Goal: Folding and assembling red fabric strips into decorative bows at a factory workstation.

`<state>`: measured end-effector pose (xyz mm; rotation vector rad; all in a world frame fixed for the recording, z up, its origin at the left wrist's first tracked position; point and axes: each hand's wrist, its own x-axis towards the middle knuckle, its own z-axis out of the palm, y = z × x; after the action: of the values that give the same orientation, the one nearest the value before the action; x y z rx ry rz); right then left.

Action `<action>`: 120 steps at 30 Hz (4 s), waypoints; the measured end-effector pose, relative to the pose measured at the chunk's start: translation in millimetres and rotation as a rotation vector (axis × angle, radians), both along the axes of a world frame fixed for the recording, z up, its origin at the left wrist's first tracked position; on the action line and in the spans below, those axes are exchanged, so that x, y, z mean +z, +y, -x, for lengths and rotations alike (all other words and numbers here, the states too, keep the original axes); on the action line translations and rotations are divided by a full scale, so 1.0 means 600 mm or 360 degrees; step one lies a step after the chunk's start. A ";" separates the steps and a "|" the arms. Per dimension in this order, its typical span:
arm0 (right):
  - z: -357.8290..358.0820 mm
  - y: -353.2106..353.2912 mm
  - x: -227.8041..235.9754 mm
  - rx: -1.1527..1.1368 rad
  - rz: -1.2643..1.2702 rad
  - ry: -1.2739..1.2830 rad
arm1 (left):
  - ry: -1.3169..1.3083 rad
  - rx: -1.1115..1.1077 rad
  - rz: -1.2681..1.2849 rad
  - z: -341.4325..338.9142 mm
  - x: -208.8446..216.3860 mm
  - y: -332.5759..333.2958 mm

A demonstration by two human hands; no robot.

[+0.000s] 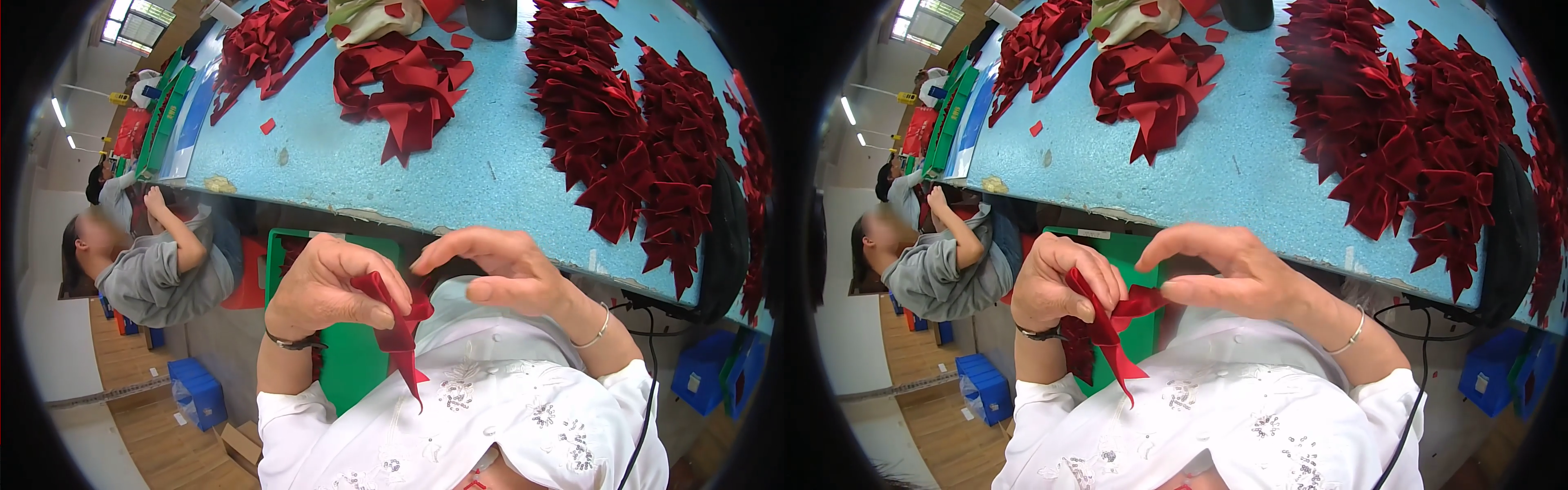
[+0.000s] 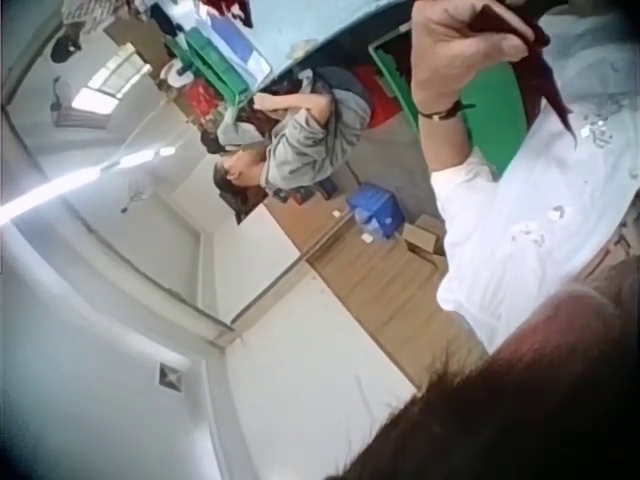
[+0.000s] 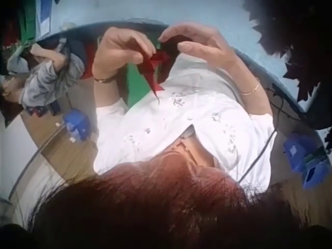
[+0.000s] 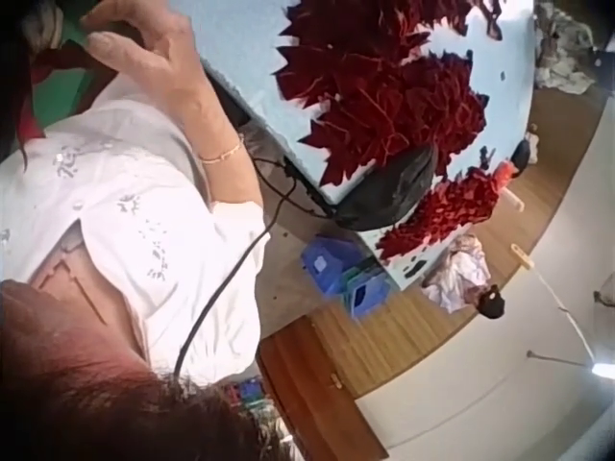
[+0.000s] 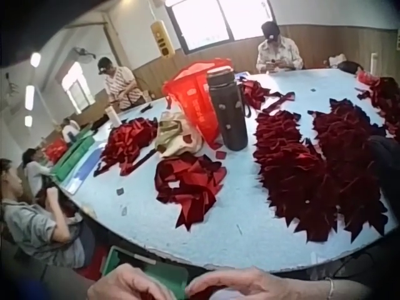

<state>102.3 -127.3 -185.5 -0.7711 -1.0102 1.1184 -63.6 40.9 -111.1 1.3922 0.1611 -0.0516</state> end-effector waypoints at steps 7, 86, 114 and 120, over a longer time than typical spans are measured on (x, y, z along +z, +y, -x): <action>0.000 0.016 -0.017 0.0446 0.0185 -0.0096 | 0.0229 -0.0041 -0.0146 -0.009 0.024 -0.004; -0.001 -0.037 0.002 -0.1404 -0.0248 -0.2596 | -0.0086 0.0981 0.0598 -0.136 -0.127 -0.091; -0.025 -0.061 -0.010 -0.0764 0.0388 0.0407 | -0.0603 0.1187 0.0733 -0.215 -0.055 -0.016; -0.041 -0.055 -0.004 -0.0452 0.0203 0.0981 | -0.0534 0.1220 0.0764 -0.224 -0.057 -0.008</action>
<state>127.1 -160.6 -188.0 -0.5888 -0.3038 1.0795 70.7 36.1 -145.3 0.7755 0.3650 0.7318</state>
